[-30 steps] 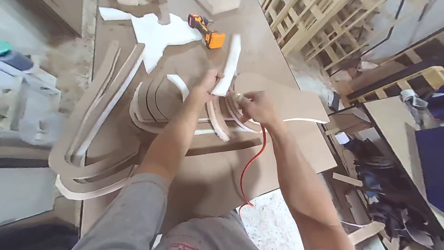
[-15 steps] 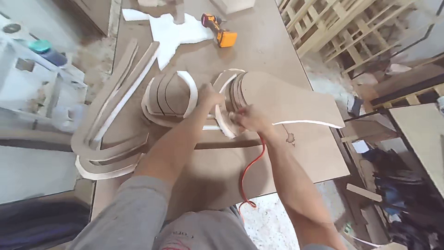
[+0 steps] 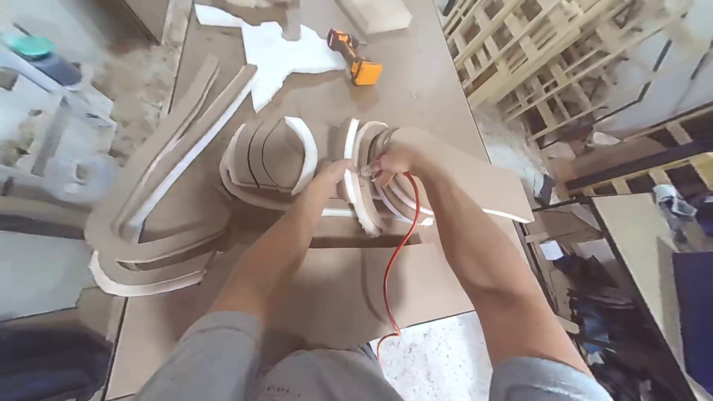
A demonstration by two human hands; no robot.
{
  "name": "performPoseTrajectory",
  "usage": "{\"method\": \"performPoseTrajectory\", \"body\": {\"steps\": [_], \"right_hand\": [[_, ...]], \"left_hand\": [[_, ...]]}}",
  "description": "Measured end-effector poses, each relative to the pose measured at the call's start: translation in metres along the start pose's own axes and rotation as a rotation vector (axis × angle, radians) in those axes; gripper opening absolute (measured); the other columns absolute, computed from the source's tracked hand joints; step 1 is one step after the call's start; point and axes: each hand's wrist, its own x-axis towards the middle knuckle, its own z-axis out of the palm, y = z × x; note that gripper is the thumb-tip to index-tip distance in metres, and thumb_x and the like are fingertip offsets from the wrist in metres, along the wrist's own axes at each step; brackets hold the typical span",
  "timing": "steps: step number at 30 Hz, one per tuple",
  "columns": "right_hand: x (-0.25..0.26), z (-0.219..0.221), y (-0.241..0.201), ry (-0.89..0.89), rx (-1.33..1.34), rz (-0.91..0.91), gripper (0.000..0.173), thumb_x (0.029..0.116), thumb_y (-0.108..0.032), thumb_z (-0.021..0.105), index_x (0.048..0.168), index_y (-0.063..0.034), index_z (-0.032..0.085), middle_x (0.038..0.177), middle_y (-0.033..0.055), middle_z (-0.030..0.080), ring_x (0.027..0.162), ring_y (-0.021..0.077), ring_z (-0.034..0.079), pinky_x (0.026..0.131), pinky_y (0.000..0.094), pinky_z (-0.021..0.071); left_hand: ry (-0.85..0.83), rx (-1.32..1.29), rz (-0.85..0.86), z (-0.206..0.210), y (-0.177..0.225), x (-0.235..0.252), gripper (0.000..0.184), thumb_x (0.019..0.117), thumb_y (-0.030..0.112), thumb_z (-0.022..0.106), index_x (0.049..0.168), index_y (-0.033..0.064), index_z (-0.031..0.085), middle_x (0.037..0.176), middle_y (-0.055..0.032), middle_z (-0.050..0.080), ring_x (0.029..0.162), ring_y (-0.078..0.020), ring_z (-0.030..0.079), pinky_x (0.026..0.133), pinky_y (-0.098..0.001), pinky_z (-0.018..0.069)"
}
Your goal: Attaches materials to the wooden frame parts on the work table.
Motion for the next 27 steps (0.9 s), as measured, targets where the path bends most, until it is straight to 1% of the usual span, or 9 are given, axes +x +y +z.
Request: {"method": "performPoseTrajectory", "body": {"steps": [6, 9, 13, 15, 17, 19, 21, 24, 27], "right_hand": [[0.061, -0.029, 0.021, 0.345, 0.069, 0.194, 0.034, 0.0918, -0.038, 0.064, 0.091, -0.0042, 0.070, 0.087, 0.0166, 0.068, 0.079, 0.0317, 0.067, 0.069, 0.0563, 0.0534], [0.085, -0.034, 0.050, 0.400, 0.150, 0.231, 0.041, 0.0906, -0.043, 0.067, 0.097, -0.0019, 0.071, 0.097, 0.0196, 0.070, 0.089, 0.0349, 0.069, 0.077, 0.0614, 0.0547], [0.041, -0.036, 0.044, 0.065, 0.366, -0.102, 0.023, 0.1001, -0.031, 0.063, 0.108, -0.0130, 0.075, 0.066, -0.0022, 0.059, 0.043, 0.0044, 0.041, 0.039, 0.0233, 0.0357], [-0.005, -0.036, 0.037, -0.077, 0.257, -0.217, 0.020, 0.1007, -0.026, 0.064, 0.102, -0.0114, 0.077, 0.071, -0.0003, 0.064, 0.051, 0.0079, 0.049, 0.047, 0.0293, 0.0415], [-0.040, -0.034, 0.042, -0.235, 0.056, -0.238, 0.021, 0.1005, -0.029, 0.064, 0.098, -0.0132, 0.079, 0.081, 0.0026, 0.073, 0.071, 0.0149, 0.068, 0.070, 0.0431, 0.0582], [-0.063, -0.037, 0.058, -0.271, -0.086, -0.251, 0.022, 0.1012, -0.030, 0.064, 0.096, -0.0167, 0.081, 0.077, 0.0011, 0.073, 0.070, 0.0148, 0.069, 0.069, 0.0455, 0.0582], [-0.083, -0.052, 0.070, -0.181, -0.102, -0.258, 0.023, 0.1019, -0.022, 0.061, 0.093, -0.0138, 0.080, 0.073, 0.0027, 0.070, 0.065, 0.0166, 0.065, 0.064, 0.0471, 0.0529], [-0.119, -0.071, 0.065, -0.127, 0.209, -0.451, 0.022, 0.0986, -0.016, 0.059, 0.103, -0.0101, 0.080, 0.077, -0.0028, 0.074, 0.064, 0.0043, 0.066, 0.059, 0.0259, 0.0576], [-0.131, -0.071, 0.033, 0.059, 0.331, -0.558, 0.024, 0.1004, -0.023, 0.059, 0.109, -0.0124, 0.079, 0.081, -0.0045, 0.073, 0.066, 0.0030, 0.065, 0.060, 0.0239, 0.0560]], "left_hand": [[0.133, 0.138, 0.098, 0.030, 0.003, 0.005, 0.084, 0.0704, 0.029, 0.092, 0.141, 0.0061, 0.054, 0.128, -0.0223, 0.064, 0.119, -0.0380, 0.062, 0.096, -0.0627, 0.0531], [0.160, 0.248, 0.142, 0.036, 0.001, 0.004, 0.069, 0.0683, 0.022, 0.091, 0.129, 0.0053, 0.063, 0.119, -0.0206, 0.068, 0.112, -0.0365, 0.066, 0.092, -0.0623, 0.0544], [0.147, 0.049, 0.135, 0.017, -0.002, 0.002, 0.064, 0.0756, 0.025, 0.084, 0.132, 0.0053, 0.061, 0.119, -0.0191, 0.069, 0.110, -0.0336, 0.068, 0.090, -0.0584, 0.0578], [0.165, -0.050, 0.141, 0.003, 0.005, -0.003, 0.065, 0.0798, 0.025, 0.083, 0.136, 0.0059, 0.057, 0.122, -0.0192, 0.067, 0.111, -0.0325, 0.067, 0.091, -0.0570, 0.0579], [0.182, -0.128, 0.233, -0.014, 0.019, -0.009, 0.059, 0.0821, 0.023, 0.082, 0.133, 0.0050, 0.059, 0.116, -0.0175, 0.070, 0.103, -0.0295, 0.072, 0.087, -0.0526, 0.0618], [0.158, -0.197, 0.347, -0.028, 0.034, -0.022, 0.051, 0.0843, 0.019, 0.079, 0.129, 0.0042, 0.060, 0.109, -0.0140, 0.071, 0.096, -0.0250, 0.072, 0.082, -0.0471, 0.0624], [0.071, -0.302, 0.474, -0.040, 0.039, -0.031, 0.042, 0.0904, 0.016, 0.070, 0.128, 0.0047, 0.056, 0.103, -0.0099, 0.071, 0.090, -0.0200, 0.072, 0.079, -0.0414, 0.0629], [-0.126, -0.467, 0.647, -0.053, 0.035, -0.044, 0.031, 0.0983, 0.022, 0.051, 0.127, 0.0090, 0.054, 0.102, -0.0044, 0.072, 0.090, -0.0137, 0.071, 0.078, -0.0343, 0.0620], [-0.719, -0.785, 0.679, -0.053, 0.015, -0.017, 0.059, 0.0864, 0.038, 0.071, 0.132, 0.0065, 0.053, 0.103, -0.0075, 0.069, 0.082, -0.0162, 0.071, 0.070, -0.0315, 0.0623]]}}
